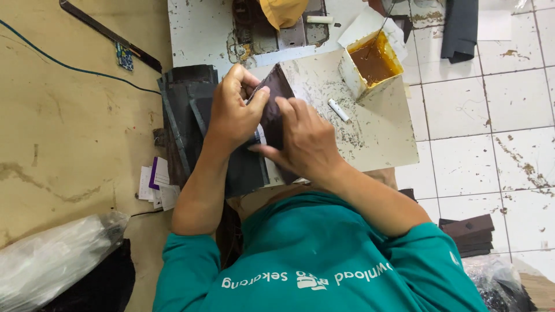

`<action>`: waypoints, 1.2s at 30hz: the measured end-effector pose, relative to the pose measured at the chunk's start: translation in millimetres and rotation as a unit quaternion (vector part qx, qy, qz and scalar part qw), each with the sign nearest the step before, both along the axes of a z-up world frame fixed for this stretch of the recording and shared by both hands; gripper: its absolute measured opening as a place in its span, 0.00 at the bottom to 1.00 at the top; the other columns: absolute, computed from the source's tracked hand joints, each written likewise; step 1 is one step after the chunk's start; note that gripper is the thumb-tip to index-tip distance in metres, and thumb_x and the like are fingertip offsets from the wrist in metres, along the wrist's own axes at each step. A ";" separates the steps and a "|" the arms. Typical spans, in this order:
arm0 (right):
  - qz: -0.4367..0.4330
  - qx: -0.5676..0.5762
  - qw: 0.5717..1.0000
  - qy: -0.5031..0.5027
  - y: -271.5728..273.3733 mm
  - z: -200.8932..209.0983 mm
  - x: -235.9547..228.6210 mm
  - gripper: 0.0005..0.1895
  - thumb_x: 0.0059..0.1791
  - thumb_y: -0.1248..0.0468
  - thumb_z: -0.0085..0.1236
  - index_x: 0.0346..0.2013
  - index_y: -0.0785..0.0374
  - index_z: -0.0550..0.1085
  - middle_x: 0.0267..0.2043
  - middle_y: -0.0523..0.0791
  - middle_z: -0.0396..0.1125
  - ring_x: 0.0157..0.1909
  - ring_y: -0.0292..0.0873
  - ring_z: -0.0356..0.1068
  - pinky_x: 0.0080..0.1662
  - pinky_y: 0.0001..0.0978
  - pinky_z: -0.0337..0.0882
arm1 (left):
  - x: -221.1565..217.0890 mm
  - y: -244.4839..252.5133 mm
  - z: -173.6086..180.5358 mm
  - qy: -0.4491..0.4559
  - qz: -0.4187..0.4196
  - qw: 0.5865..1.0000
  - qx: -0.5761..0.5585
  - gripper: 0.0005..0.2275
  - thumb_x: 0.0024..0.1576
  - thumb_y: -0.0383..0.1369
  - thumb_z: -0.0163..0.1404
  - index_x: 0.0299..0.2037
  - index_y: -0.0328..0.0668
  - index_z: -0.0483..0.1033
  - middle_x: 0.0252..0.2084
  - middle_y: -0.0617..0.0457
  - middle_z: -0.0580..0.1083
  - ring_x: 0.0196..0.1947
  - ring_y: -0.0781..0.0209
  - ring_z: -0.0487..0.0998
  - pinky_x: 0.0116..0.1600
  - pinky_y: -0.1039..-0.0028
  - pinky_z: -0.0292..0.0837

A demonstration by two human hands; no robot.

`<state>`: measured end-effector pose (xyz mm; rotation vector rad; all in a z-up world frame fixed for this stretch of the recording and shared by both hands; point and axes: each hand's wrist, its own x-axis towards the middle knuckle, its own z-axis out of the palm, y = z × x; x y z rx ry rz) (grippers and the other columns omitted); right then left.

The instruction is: Apply adhesive to leather pieces and fold the edges to assemble components.

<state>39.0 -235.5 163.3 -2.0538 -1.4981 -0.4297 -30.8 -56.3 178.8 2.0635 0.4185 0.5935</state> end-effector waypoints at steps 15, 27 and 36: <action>-0.042 -0.001 0.973 0.228 -87.3 102.5 48.9 0.07 0.56 0.63 0.57 0.44 0.62 0.70 0.34 0.47 0.72 0.26 0.44 0.66 0.30 0.37 0.66 | 21.5 9.7 -25.9 -0.045 0.040 0.994 -0.094 0.17 0.66 0.49 0.38 0.37 0.44 0.67 0.35 0.55 0.71 0.27 0.68 0.77 0.26 0.79 0.78; -0.205 0.114 0.944 0.230 -270.3 57.2 174.6 0.11 0.77 0.75 0.54 0.72 0.74 0.62 0.62 0.60 0.66 0.54 0.53 0.69 0.47 0.36 0.74 | 33.6 20.8 -117.0 0.010 0.009 0.988 0.152 0.11 0.68 0.34 0.50 0.33 0.40 0.72 0.29 0.52 0.68 0.31 0.57 0.69 0.41 0.66 0.64; -0.211 0.028 0.953 0.216 -217.4 -135.1 301.5 0.08 0.56 0.72 0.55 0.50 0.69 0.77 0.42 0.52 0.74 0.38 0.52 0.73 0.43 0.41 0.73 | 30.1 18.8 -126.9 0.069 0.042 0.992 0.094 0.08 0.70 0.31 0.51 0.38 0.38 0.74 0.30 0.53 0.73 0.29 0.66 0.70 0.37 0.74 0.66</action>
